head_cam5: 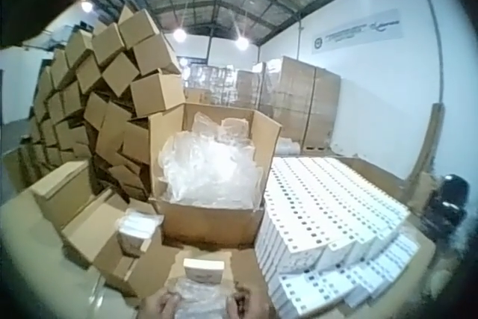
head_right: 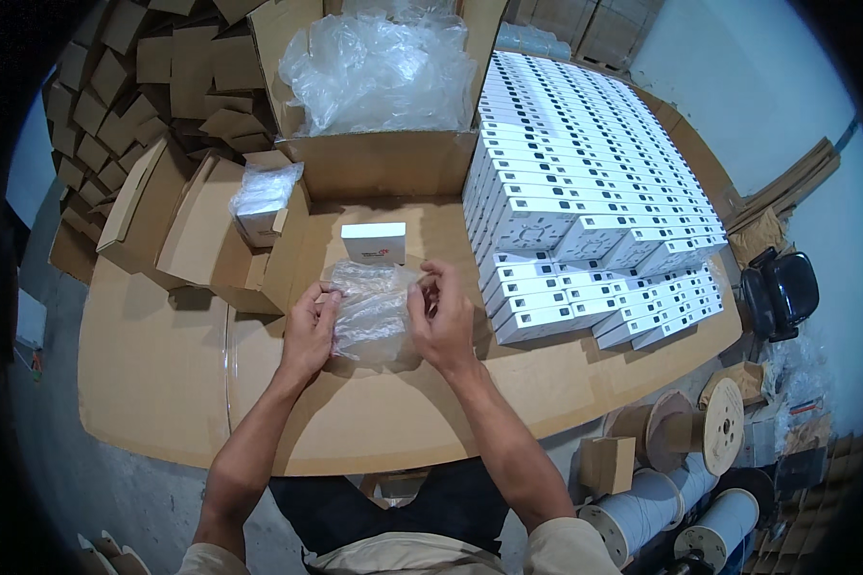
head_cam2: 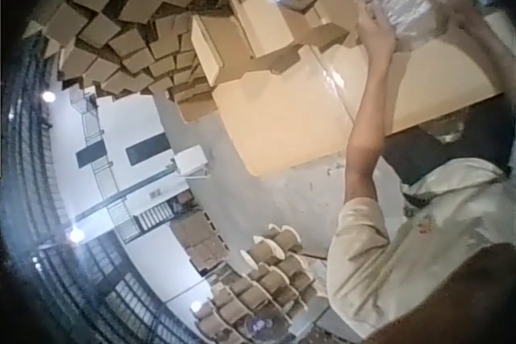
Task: Picking a small boxed product from a stack, putting it into a clear plastic bag, and then placing it into a larger shipping box.
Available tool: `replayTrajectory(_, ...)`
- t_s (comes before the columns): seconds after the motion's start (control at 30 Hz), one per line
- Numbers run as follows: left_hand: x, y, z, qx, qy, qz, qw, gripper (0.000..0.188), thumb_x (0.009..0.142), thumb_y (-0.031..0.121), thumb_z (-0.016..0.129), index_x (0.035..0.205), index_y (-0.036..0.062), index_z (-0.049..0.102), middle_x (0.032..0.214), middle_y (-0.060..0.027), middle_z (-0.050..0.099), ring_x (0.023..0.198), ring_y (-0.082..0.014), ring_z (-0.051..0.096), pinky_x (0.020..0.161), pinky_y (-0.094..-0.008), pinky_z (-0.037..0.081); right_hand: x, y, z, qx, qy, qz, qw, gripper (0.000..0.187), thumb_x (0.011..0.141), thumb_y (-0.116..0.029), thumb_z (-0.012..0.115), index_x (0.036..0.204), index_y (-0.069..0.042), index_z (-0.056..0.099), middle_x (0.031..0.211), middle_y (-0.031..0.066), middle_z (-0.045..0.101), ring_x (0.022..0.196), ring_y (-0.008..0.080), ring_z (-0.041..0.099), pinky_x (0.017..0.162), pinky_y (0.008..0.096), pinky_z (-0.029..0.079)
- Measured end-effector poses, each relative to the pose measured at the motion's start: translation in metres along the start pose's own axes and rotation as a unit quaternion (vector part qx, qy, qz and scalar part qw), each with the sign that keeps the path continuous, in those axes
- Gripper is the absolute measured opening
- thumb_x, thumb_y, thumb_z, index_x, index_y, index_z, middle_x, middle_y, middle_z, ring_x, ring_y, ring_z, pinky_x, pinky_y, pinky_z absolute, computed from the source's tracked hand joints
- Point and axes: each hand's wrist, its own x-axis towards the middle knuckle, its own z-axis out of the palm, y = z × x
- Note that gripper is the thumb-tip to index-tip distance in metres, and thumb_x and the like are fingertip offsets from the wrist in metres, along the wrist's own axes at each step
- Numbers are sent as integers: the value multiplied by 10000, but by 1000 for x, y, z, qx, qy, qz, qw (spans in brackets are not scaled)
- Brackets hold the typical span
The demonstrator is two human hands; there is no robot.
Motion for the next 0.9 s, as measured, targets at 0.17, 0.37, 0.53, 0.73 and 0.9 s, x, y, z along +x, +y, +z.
replayTrajectory(0.17,1,1,-2,-145,-33,-70,986,203,1076,204,518,1138,24,589,654,14,592,464,-42,472,403,-237,340,3,-6,-10,-143,-88,-224,960,571,764,68,672,1286,-152,601,1329,153,538,1200,329,556,945,409,496)
replayTrajectory(0.37,5,0,-4,-266,-30,-103,958,232,1080,223,518,1180,17,553,716,26,597,441,-21,447,365,-205,320,5,-7,-11,-221,-140,-286,922,695,659,117,656,1254,-242,682,1490,61,471,1443,337,375,1169,469,352)
replayTrajectory(0.53,4,-1,-3,-290,-27,-118,949,233,1075,229,527,1191,27,543,727,22,594,432,-30,443,349,-206,318,1,-17,-12,-216,-157,-284,921,668,656,42,709,1253,-257,682,1495,49,487,1453,319,377,1191,518,313)
replayTrajectory(0.73,0,5,-4,-247,-62,-130,958,195,1044,167,569,1185,36,538,714,11,584,434,-36,434,355,-211,301,1,-10,-4,-180,-74,-340,920,450,656,18,725,1064,-172,718,1186,57,689,1241,294,592,1094,509,402)
replayTrajectory(0.9,-3,11,-13,-224,-108,-93,964,204,1029,173,597,1180,41,558,740,0,583,501,-35,451,419,-209,311,1,5,-6,-46,-48,-161,985,107,891,33,611,975,2,670,812,109,694,768,272,678,748,366,522)
